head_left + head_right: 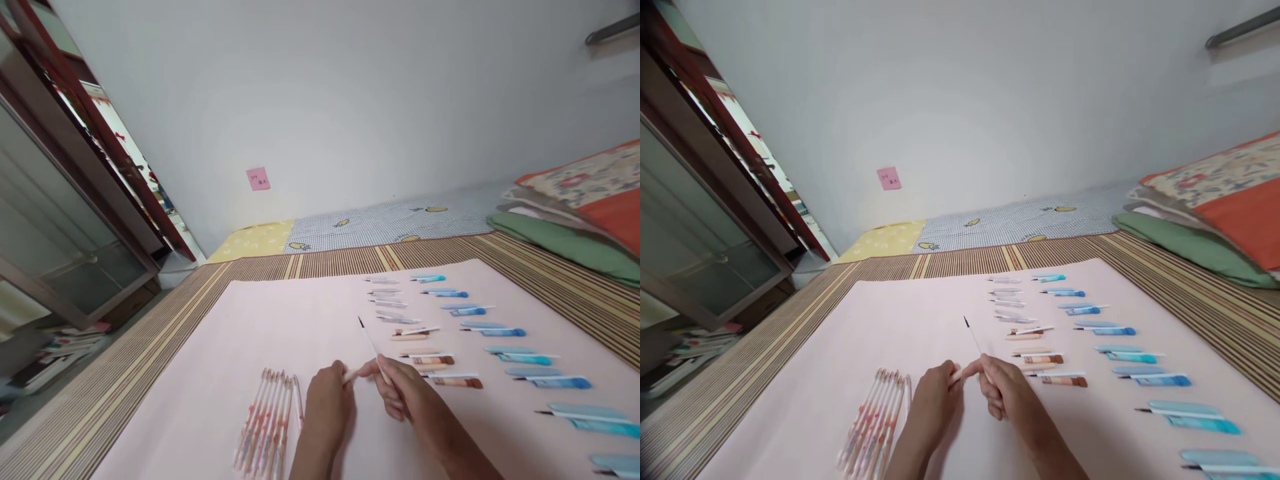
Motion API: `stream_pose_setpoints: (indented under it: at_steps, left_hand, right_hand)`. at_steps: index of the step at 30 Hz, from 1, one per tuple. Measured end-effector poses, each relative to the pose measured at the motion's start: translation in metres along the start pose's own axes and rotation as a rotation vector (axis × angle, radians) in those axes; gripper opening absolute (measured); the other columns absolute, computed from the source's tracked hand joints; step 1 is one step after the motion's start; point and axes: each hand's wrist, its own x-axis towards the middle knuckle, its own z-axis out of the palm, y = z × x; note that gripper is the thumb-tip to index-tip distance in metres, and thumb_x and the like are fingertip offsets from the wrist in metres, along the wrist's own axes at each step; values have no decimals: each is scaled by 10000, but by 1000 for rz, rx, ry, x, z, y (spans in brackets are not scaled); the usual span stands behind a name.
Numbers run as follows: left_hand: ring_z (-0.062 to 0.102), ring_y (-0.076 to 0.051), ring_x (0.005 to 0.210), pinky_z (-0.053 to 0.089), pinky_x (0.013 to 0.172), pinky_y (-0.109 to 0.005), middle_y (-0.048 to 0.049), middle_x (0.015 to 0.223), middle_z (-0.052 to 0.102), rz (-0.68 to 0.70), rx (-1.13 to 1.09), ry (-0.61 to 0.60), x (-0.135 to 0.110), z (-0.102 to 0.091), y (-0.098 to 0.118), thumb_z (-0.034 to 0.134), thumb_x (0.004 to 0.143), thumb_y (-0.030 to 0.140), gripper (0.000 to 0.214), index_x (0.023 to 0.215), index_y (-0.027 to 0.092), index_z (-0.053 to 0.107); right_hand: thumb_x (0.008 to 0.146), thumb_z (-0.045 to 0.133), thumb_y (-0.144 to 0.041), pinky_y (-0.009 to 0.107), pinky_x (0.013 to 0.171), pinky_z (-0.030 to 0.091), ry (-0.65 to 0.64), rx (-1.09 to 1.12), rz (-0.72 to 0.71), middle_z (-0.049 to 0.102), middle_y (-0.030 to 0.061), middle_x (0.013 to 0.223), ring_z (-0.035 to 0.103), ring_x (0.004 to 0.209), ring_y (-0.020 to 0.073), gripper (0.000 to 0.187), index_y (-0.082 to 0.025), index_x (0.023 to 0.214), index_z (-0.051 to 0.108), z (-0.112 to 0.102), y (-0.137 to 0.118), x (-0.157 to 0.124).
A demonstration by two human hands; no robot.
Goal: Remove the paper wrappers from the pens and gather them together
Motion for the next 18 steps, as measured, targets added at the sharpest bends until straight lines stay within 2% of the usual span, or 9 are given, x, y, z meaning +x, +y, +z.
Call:
stream_pose_setpoints:
  at_steps: [5, 8, 10, 11, 14, 16, 18]
  left_hand:
    - [466, -156, 610, 252, 583, -290, 21, 618, 538, 14, -144, 15, 0, -9, 0, 552, 770, 109, 191, 640, 228, 478]
    - [452, -152, 625, 257, 593, -282, 29, 630, 533, 6, -268, 16, 1, -12, 0, 644, 709, 108, 170, 669, 218, 522]
    - [441, -146, 632, 270, 594, -272, 28, 665, 531, -1, -383, 9, 2, -14, 0, 688, 736, 198, 138, 737, 211, 551]
    - [419, -138, 610, 273, 581, -266, 33, 665, 511, -2, -430, 5, 2, -15, 0, 661, 792, 285, 127, 785, 210, 559]
    - [280, -103, 510, 212, 496, -240, 63, 607, 399, -56, -862, -111, 2, -21, 0, 488, 916, 435, 262, 880, 188, 568]
    - [222, -85, 492, 171, 464, -226, 72, 595, 352, -105, -1214, -217, 1, -27, -1, 524, 899, 419, 265, 877, 161, 578]
    - [248, -68, 505, 196, 460, -202, 62, 629, 370, -127, -1413, -261, 2, -32, -2, 632, 836, 376, 243, 873, 139, 590]
  right_hand:
    - [817, 561, -704, 216, 396, 172, 122, -224, -30, 269, -107, 546, 175, 425, 51, 561, -156, 881, 664, -2, 9, 5]
    - [835, 562, -678, 229, 407, 172, 162, -355, -63, 320, -85, 570, 231, 439, 61, 522, -165, 834, 656, 1, 7, 4]
    - [849, 563, -657, 235, 419, 196, 175, -387, -83, 352, -72, 576, 273, 460, 75, 499, -169, 829, 663, 1, 4, 1]
    - [853, 564, -652, 238, 426, 209, 182, -388, -90, 364, -68, 574, 287, 468, 81, 494, -170, 837, 671, 0, 2, 0]
    - [864, 547, -658, 247, 453, 256, 207, -347, -105, 395, -52, 567, 324, 487, 104, 513, -167, 885, 697, -3, -3, -2]
    - [870, 525, -672, 259, 476, 289, 222, -321, -111, 407, -43, 559, 347, 500, 119, 543, -163, 907, 709, -5, -5, -4]
    - [874, 514, -676, 270, 498, 307, 220, -332, -120, 405, -42, 555, 356, 509, 126, 551, -161, 897, 711, -6, -7, -5]
